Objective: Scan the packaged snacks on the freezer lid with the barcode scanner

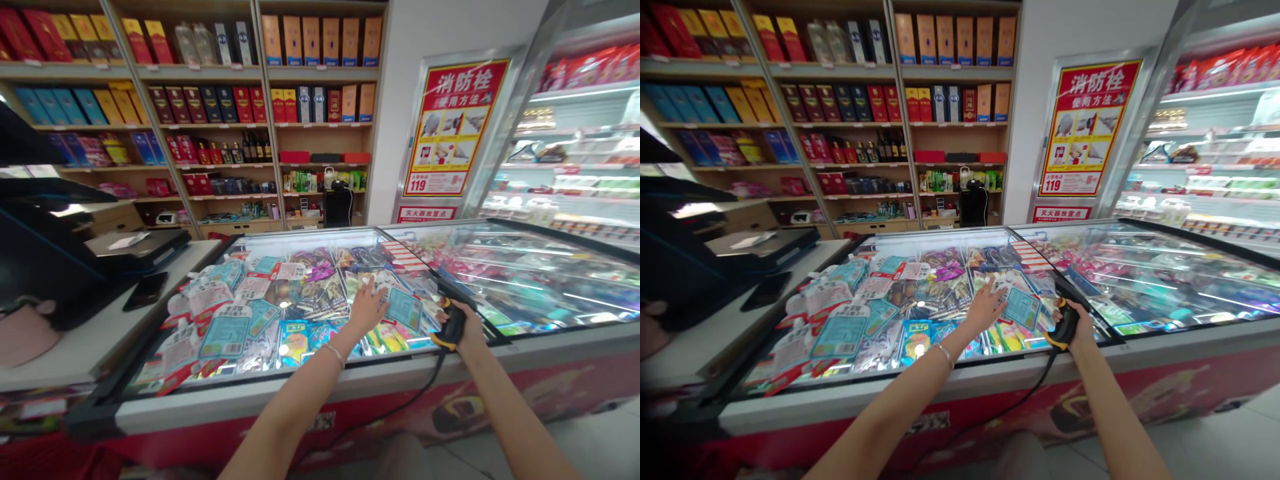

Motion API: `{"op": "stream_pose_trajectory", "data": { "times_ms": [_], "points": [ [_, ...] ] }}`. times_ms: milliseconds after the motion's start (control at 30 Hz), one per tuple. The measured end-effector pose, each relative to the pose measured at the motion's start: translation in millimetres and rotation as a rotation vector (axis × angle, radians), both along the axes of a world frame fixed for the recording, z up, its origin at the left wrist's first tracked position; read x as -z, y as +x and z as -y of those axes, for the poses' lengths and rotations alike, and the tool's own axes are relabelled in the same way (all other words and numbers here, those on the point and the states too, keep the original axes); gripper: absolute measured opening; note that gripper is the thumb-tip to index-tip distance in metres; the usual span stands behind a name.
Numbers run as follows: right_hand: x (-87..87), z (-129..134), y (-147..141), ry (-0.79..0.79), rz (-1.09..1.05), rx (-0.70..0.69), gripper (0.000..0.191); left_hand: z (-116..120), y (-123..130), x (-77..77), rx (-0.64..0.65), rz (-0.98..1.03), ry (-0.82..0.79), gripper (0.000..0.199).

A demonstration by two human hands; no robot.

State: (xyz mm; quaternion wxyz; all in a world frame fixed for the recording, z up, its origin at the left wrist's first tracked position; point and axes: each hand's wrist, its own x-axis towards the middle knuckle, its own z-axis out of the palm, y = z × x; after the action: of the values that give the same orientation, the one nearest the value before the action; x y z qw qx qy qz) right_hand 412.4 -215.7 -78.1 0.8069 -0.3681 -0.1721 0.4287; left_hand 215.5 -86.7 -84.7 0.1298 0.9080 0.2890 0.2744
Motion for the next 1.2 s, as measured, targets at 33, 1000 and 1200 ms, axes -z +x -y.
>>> {"op": "stream_pose_trajectory", "data": {
  "times_ms": [33,1000,1200],
  "points": [
    [-1.3,0,-1,-0.002,-0.007,0.007,0.018,-2,-3,-4.3,-0.004,0.000,0.004,0.047],
    [-22.5,-180,-282,0.028,-0.026,-0.876,0.019,-133,-280,-37.0,-1.057,-0.353,0.091,0.047],
    [-9.0,-174,-280,-0.069,-0.083,-0.847,0.018,-137,-282,-37.8,-1.061,-0.329,-0.085,0.054]
  ]
}}
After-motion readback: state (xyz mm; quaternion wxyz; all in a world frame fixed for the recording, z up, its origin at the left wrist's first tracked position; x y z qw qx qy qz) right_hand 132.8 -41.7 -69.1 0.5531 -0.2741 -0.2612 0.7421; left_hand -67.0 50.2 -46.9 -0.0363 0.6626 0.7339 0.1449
